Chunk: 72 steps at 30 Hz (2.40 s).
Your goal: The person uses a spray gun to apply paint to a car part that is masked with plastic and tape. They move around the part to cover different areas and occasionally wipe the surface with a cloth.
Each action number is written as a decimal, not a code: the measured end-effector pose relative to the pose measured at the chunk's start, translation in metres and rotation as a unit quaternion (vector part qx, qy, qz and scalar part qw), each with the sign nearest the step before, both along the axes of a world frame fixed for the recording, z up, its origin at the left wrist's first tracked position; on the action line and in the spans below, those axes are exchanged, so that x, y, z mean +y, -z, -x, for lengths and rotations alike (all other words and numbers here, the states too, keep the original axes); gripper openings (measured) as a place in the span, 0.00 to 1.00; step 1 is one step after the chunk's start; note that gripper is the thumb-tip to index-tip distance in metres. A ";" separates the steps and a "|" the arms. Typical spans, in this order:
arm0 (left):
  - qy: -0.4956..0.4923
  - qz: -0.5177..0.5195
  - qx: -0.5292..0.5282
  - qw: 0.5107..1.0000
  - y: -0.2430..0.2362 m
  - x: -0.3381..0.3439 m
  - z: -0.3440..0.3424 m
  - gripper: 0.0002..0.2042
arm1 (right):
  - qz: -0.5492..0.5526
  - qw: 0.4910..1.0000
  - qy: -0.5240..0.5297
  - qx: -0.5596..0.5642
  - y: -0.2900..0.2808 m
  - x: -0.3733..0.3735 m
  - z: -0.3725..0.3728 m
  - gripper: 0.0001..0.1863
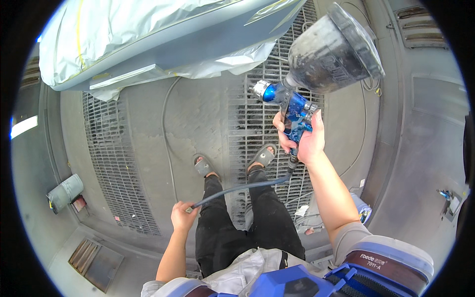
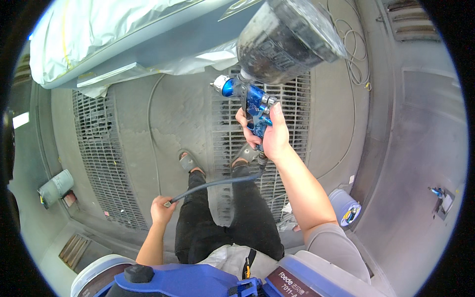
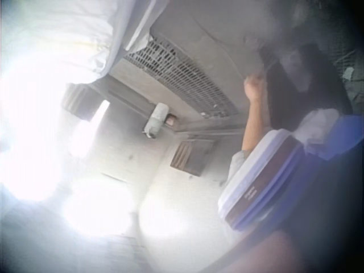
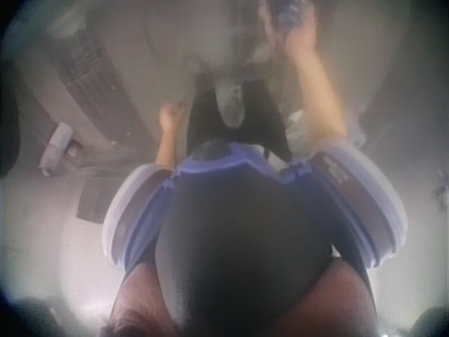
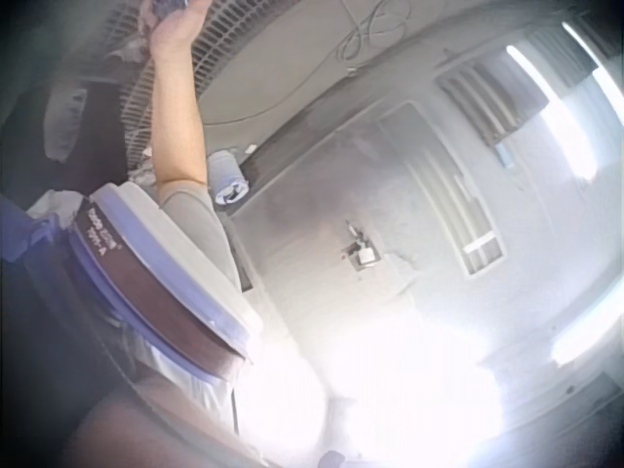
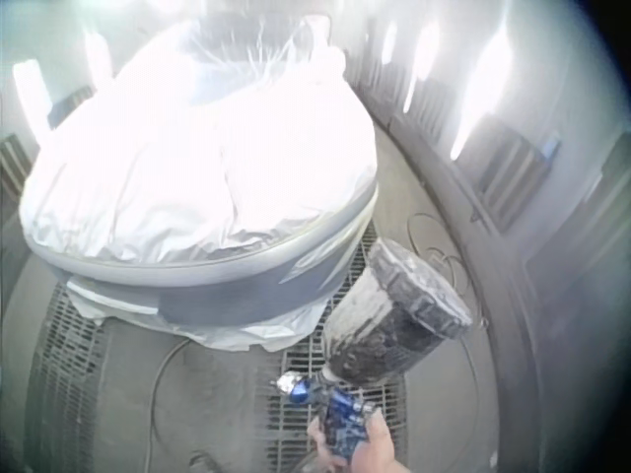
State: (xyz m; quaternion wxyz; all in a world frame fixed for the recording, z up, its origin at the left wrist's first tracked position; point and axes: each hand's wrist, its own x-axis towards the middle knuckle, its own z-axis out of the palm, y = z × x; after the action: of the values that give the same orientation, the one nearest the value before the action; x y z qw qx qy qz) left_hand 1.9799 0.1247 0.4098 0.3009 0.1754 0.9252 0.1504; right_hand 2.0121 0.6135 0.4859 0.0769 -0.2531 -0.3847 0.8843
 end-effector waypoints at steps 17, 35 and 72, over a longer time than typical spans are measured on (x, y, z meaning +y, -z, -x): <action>0.044 -0.076 0.016 0.996 -0.037 0.137 -0.028 0.12 | -0.069 0.997 -0.015 -0.029 -0.102 0.148 0.005 0.50; 0.043 -0.036 -0.010 0.998 -0.053 0.204 0.003 0.10 | -0.147 0.961 0.188 -0.141 -0.075 0.190 -0.010 0.42; 0.016 0.174 -0.030 0.984 -0.020 0.389 -0.066 0.10 | 0.081 0.971 -0.219 -0.044 0.158 0.330 -0.033 0.40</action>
State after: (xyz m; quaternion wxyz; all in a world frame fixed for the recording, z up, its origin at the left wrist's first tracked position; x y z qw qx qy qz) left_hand 2.0455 0.5141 0.4300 0.3568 0.1308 0.9249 -0.0125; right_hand 2.0455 0.9435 0.3277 -0.1563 -0.2068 -0.3605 0.8960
